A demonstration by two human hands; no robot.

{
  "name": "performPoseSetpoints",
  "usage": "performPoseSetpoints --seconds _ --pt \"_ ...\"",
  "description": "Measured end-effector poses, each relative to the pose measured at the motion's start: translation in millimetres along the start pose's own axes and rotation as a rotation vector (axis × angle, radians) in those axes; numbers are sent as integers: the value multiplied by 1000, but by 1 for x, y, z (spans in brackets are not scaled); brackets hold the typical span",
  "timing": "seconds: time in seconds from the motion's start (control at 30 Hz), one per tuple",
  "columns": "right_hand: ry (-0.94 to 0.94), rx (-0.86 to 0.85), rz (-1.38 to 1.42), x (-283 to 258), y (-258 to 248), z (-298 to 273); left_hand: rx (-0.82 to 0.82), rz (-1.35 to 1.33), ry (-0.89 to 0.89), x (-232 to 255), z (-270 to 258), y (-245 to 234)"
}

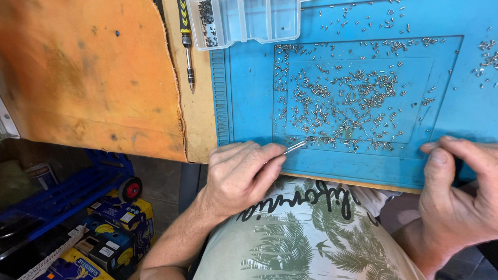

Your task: The person uses tweezers to pick up small screws from a blue tray and places them into a clear plastic compartment box. The person repeatedly picks up individual screws and transfers them to the storage container.

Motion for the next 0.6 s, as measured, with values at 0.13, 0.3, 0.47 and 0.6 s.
performPoseSetpoints --seconds 0.13,0.3,0.47,0.6 --pt "-24 -3 0 2 -1 1 82 -278 -408 -35 -21 -1" --pt "144 -5 63 25 2 -22 404 -1380 -660 -74 -29 13" --pt "241 -141 2 65 7 -42 438 -1656 -736 -67 -19 13" --pt "274 -126 -18 86 3 -55 420 -1689 -788 -55 -13 14"
Point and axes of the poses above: each hand's wrist, its own z-axis towards the middle knuckle, its own y-axis out of the palm, x = y × z, the point moved 8 cm from there along z, towards the middle knuckle, and after that the axes turned 8 degrees about -x, right-handed, at the moved point
